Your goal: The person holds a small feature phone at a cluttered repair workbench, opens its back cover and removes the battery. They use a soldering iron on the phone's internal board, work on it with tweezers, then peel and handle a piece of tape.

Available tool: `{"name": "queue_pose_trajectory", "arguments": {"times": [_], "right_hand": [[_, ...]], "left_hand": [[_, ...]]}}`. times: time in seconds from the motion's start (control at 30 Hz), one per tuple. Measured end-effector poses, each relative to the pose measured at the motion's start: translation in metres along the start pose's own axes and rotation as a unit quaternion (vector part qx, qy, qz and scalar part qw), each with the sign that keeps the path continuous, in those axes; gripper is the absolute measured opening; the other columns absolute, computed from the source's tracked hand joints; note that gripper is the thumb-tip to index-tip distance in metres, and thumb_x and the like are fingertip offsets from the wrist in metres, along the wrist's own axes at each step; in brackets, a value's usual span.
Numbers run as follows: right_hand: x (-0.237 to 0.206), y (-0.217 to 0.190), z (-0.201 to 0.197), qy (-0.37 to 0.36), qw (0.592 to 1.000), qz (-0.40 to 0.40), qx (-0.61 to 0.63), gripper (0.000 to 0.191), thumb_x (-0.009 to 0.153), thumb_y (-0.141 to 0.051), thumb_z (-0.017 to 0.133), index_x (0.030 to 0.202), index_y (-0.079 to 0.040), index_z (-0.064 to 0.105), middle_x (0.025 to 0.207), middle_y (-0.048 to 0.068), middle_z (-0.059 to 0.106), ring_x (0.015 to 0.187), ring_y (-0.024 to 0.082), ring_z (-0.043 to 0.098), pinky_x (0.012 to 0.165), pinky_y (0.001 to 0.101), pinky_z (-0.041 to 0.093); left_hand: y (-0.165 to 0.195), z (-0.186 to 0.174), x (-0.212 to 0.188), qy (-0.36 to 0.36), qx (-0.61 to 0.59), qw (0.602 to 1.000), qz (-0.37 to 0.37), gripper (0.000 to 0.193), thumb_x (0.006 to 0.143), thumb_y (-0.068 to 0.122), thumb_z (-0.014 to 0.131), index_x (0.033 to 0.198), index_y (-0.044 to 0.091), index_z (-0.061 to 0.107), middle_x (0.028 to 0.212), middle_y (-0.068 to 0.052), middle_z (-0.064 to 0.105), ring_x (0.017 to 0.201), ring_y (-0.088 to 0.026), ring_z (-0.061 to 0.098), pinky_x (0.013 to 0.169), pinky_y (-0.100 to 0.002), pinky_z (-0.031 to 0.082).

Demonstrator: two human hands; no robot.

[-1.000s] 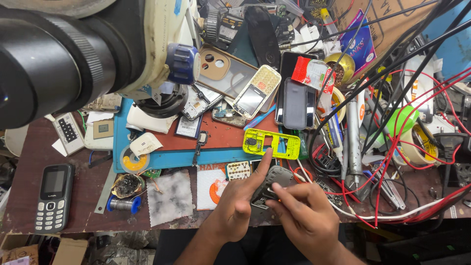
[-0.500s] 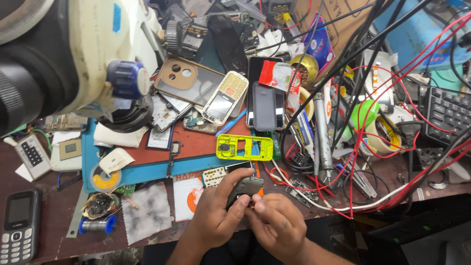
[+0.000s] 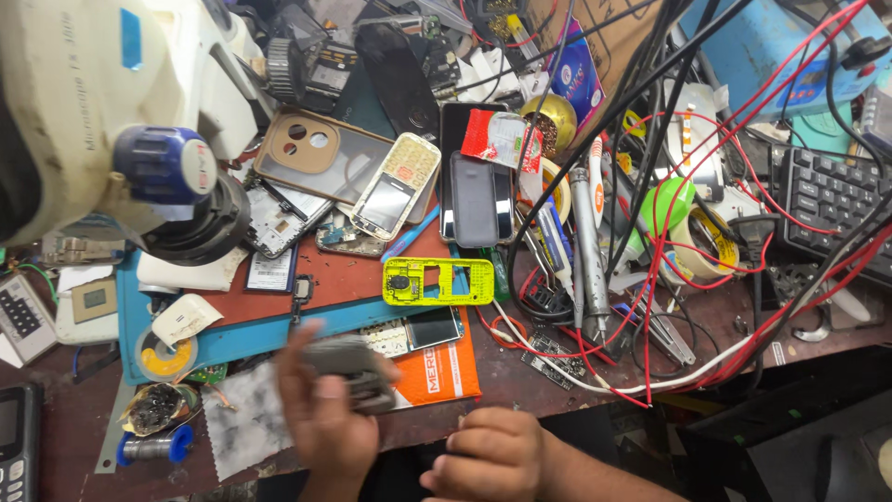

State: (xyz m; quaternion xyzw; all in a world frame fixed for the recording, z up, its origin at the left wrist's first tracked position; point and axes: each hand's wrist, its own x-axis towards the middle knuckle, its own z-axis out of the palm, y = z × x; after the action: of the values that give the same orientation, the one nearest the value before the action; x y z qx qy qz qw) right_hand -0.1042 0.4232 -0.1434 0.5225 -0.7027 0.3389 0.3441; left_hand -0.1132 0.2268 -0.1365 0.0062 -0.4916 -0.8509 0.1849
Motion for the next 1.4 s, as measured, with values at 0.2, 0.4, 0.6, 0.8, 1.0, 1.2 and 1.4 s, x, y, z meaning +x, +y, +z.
{"name": "queue_pose_trajectory", "arguments": {"times": [0.2,0.4,0.6,0.8,1.0,1.2,1.4], "right_hand": [[0.01,-0.002,-0.005,-0.079,0.994,-0.071,-0.038,0.014,0.099,-0.016,0.083,0.106,-0.014,0.072,0.099,-0.002,0.06,0.084,0.012,0.064,0.079,0.0279,0.059],[0.019,0.003,-0.015,-0.102,0.993,-0.049,0.044,0.014,0.098,-0.014,0.083,0.108,-0.012,0.073,0.1,0.001,0.064,0.084,0.016,0.066,0.077,0.0297,0.058],[0.047,-0.005,-0.074,-0.228,0.927,0.291,-0.068,0.02,0.088,-0.035,0.086,0.089,-0.02,0.073,0.081,-0.004,0.071,0.071,0.018,0.07,0.06,0.0344,0.055],[0.054,0.012,-0.121,-0.644,0.506,0.528,-0.227,0.037,0.088,-0.064,0.066,0.111,-0.037,0.075,0.104,-0.009,0.077,0.097,0.019,0.075,0.085,0.0375,0.06],[0.064,0.019,-0.104,-0.655,0.459,0.55,-0.238,0.033,0.091,-0.06,0.062,0.112,-0.038,0.074,0.103,-0.007,0.079,0.102,0.019,0.075,0.09,0.0372,0.06],[0.064,0.027,-0.104,-0.663,0.441,0.559,-0.231,0.035,0.09,-0.062,0.063,0.113,-0.037,0.073,0.104,-0.006,0.079,0.103,0.019,0.076,0.093,0.0376,0.06],[0.035,0.037,-0.107,-0.639,0.472,0.572,-0.203,0.029,0.09,-0.054,0.063,0.115,-0.041,0.073,0.107,-0.006,0.08,0.103,0.02,0.076,0.094,0.038,0.06]], "left_hand": [[0.002,0.004,0.01,0.16,0.054,0.979,0.113,0.073,0.098,0.041,0.053,0.155,0.0,0.033,0.094,-0.018,0.06,0.061,-0.029,0.06,0.062,-0.043,0.057],[0.007,0.01,0.01,0.157,0.062,0.977,0.128,0.073,0.099,0.043,0.052,0.155,0.0,0.033,0.088,-0.019,0.06,0.063,-0.03,0.061,0.065,-0.044,0.057],[0.005,0.007,0.011,0.142,0.019,0.983,0.112,0.076,0.097,0.043,0.057,0.153,0.001,0.03,0.101,-0.019,0.059,0.071,-0.03,0.064,0.067,-0.045,0.059],[0.004,0.007,0.01,0.134,-0.004,0.987,0.093,0.076,0.096,0.042,0.055,0.153,-0.002,0.031,0.103,-0.021,0.061,0.073,-0.031,0.067,0.07,-0.044,0.059],[0.004,0.006,0.01,0.14,-0.019,0.984,0.113,0.077,0.095,0.043,0.054,0.153,-0.002,0.028,0.101,-0.021,0.062,0.073,-0.029,0.067,0.069,-0.042,0.059],[-0.002,0.005,0.007,0.116,0.007,0.984,0.134,0.072,0.1,0.04,0.05,0.152,-0.004,0.028,0.101,-0.023,0.064,0.078,-0.028,0.068,0.072,-0.041,0.059],[-0.006,0.001,0.002,0.071,0.041,0.987,0.139,0.07,0.102,0.037,0.048,0.152,-0.005,0.027,0.103,-0.023,0.066,0.083,-0.026,0.07,0.076,-0.039,0.06]]}}
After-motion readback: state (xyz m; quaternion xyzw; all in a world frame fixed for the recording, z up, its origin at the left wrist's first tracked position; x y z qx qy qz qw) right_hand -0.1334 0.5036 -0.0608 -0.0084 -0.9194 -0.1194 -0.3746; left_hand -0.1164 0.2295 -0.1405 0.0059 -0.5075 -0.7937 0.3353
